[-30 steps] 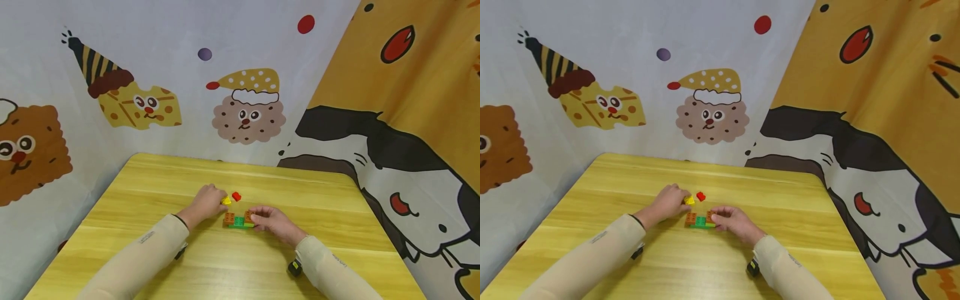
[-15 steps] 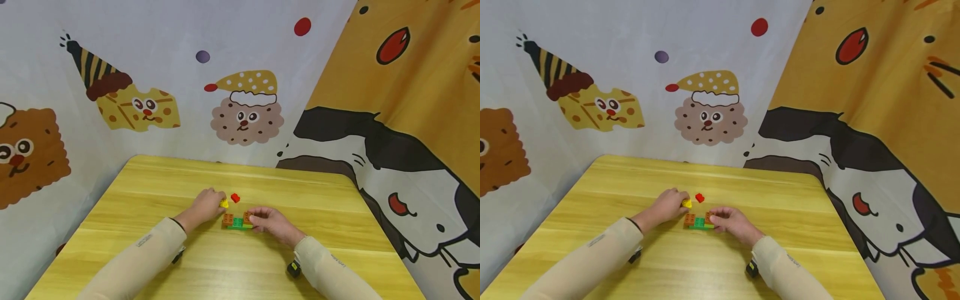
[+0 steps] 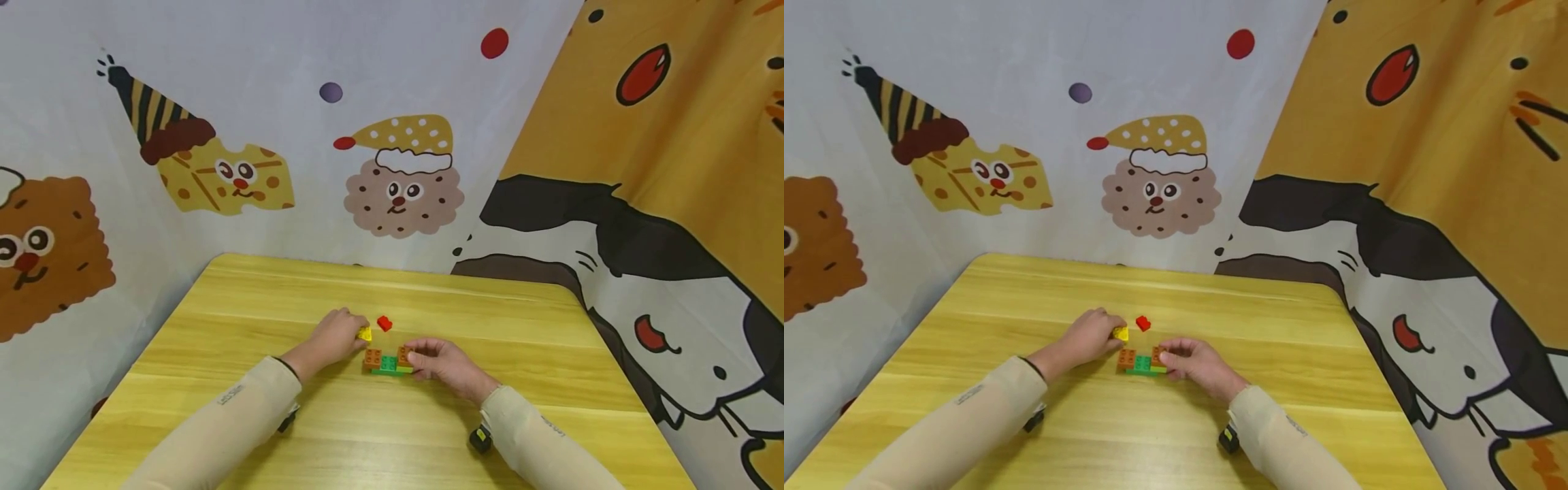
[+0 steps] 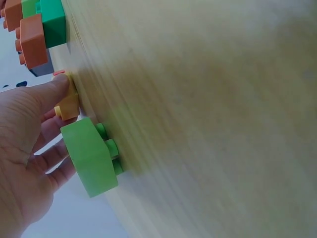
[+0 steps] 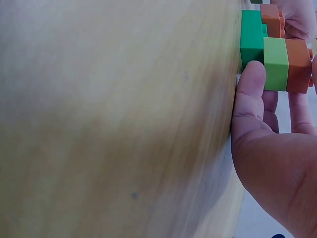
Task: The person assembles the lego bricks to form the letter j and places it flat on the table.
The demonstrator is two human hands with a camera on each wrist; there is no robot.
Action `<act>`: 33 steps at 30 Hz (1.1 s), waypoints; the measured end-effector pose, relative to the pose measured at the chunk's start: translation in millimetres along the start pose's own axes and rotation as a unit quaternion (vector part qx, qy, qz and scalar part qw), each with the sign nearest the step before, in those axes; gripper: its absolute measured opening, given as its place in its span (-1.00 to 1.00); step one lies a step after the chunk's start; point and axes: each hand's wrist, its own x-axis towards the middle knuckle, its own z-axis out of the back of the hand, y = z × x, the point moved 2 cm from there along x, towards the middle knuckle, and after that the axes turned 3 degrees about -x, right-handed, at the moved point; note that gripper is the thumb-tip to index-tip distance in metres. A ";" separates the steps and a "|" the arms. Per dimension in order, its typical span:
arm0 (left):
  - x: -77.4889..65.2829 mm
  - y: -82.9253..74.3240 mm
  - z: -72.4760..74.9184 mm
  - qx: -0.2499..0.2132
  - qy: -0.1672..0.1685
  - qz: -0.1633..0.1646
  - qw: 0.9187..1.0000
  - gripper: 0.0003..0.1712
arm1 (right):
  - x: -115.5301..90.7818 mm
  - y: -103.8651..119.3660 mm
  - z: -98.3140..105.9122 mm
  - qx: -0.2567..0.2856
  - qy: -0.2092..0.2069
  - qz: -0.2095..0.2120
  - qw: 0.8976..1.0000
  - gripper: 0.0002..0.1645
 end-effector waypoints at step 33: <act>-2.9 2.1 4.0 -0.042 -0.012 -0.013 0.999 -0.60 | 0.2 -1.0 0.0 -0.006 -0.001 0.011 1.000 -0.40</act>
